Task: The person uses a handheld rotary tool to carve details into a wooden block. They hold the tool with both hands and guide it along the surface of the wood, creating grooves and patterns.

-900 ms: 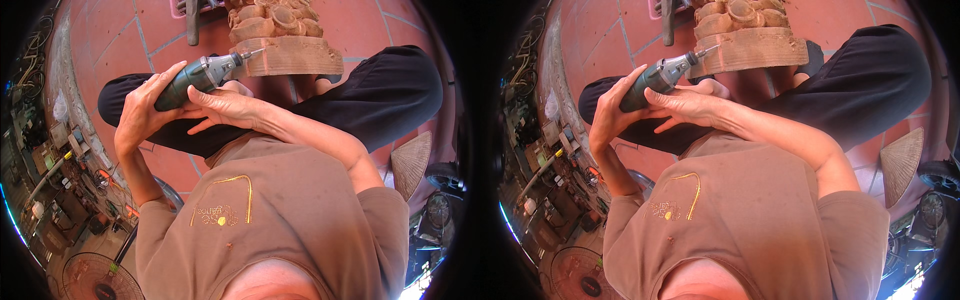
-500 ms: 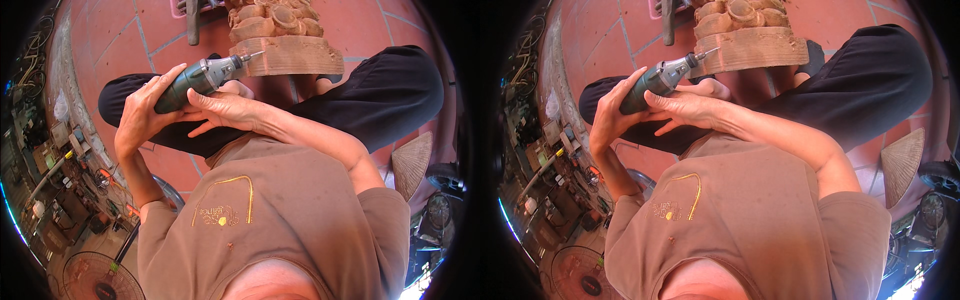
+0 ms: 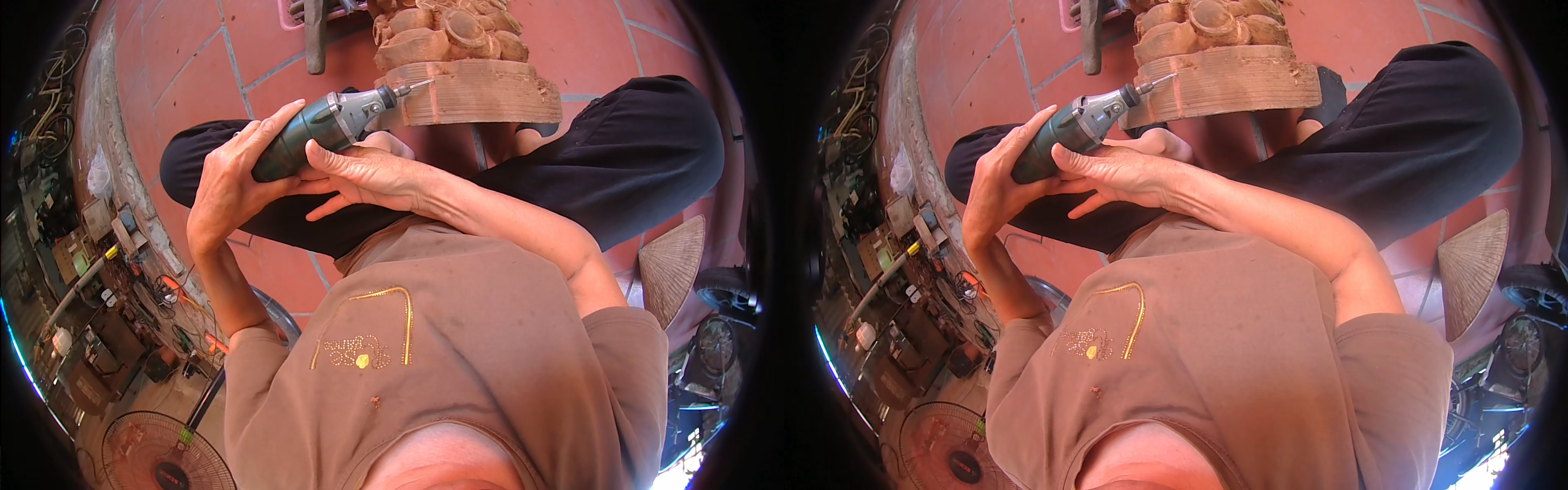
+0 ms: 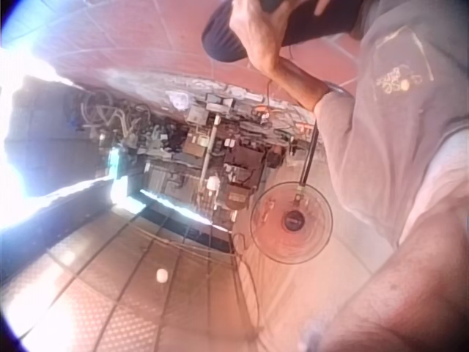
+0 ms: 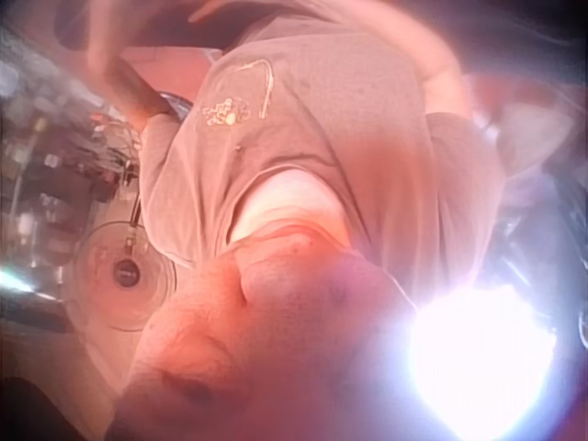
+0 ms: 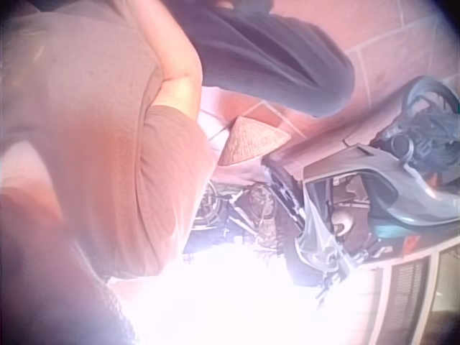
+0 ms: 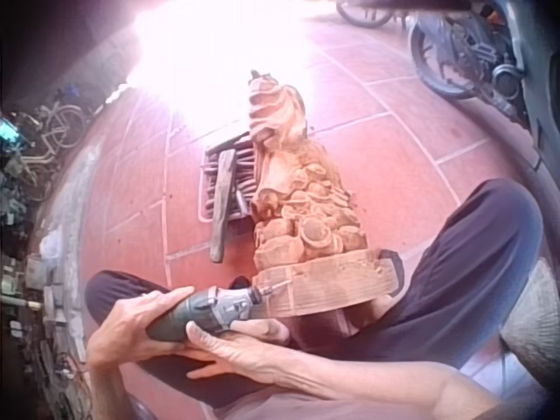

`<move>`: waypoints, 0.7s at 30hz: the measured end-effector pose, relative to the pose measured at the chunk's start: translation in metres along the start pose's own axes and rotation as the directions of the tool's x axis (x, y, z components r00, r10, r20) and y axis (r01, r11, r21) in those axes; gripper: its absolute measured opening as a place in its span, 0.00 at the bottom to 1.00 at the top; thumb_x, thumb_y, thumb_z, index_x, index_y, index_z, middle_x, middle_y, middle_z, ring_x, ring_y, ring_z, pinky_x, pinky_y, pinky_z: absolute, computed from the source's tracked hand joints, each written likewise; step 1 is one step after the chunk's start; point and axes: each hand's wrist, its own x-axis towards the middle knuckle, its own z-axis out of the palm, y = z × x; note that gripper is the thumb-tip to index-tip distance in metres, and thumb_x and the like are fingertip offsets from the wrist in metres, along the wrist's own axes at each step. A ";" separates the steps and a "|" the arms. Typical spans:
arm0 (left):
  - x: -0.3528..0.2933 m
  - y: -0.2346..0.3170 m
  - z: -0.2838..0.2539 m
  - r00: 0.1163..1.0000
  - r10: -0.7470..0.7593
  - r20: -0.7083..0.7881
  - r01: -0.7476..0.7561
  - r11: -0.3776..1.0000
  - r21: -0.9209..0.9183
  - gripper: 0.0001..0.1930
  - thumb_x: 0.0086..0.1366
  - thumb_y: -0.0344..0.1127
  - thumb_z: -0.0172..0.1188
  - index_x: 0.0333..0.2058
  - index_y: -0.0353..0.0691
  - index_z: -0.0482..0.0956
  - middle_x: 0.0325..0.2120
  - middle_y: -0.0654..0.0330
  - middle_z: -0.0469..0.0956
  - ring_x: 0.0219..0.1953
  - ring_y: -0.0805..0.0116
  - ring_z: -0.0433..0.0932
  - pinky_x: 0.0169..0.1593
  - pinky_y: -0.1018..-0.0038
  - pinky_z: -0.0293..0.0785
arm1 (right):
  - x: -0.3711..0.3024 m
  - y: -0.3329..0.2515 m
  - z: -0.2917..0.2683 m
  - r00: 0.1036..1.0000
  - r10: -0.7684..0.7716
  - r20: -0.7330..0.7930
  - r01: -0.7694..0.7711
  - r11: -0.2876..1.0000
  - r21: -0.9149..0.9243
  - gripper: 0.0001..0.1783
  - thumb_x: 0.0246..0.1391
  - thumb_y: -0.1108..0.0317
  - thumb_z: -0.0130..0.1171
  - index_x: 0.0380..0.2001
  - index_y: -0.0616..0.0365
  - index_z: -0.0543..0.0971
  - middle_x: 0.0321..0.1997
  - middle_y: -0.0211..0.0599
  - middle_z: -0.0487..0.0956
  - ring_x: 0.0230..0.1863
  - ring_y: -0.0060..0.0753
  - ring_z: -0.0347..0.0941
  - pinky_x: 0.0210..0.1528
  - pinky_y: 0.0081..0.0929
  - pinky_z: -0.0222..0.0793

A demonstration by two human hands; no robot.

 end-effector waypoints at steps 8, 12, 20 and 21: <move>0.002 0.000 -0.001 1.000 0.023 -0.015 -0.024 1.000 -0.007 0.46 0.46 0.31 0.77 0.68 0.51 0.73 0.46 0.50 0.83 0.44 0.46 0.83 0.49 0.58 0.81 | 0.000 -0.005 0.002 1.000 -0.010 -0.004 0.010 1.000 0.006 0.44 0.66 0.41 0.60 0.68 0.67 0.65 0.70 0.60 0.69 0.74 0.60 0.64 0.65 0.66 0.72; 0.002 0.000 -0.001 1.000 0.012 -0.015 -0.012 1.000 -0.002 0.46 0.47 0.30 0.76 0.68 0.52 0.72 0.47 0.49 0.83 0.45 0.45 0.83 0.50 0.58 0.81 | -0.001 -0.007 0.003 1.000 -0.004 -0.028 0.004 1.000 0.010 0.43 0.66 0.42 0.61 0.68 0.69 0.66 0.69 0.61 0.71 0.73 0.61 0.65 0.64 0.66 0.73; 0.004 0.000 -0.002 1.000 -0.004 -0.015 0.003 1.000 -0.012 0.45 0.47 0.30 0.77 0.68 0.51 0.73 0.48 0.48 0.83 0.47 0.45 0.83 0.51 0.59 0.80 | 0.001 -0.010 0.004 0.999 -0.015 -0.039 0.015 1.000 0.007 0.44 0.65 0.41 0.62 0.67 0.70 0.67 0.68 0.62 0.71 0.72 0.62 0.67 0.64 0.64 0.75; 0.004 0.000 -0.002 1.000 -0.002 -0.019 0.002 1.000 -0.011 0.45 0.47 0.30 0.77 0.68 0.51 0.73 0.48 0.48 0.83 0.47 0.45 0.83 0.51 0.59 0.80 | 0.001 -0.011 0.004 0.999 -0.015 -0.040 0.015 1.000 0.007 0.44 0.64 0.41 0.62 0.67 0.70 0.67 0.68 0.62 0.71 0.72 0.62 0.67 0.64 0.64 0.75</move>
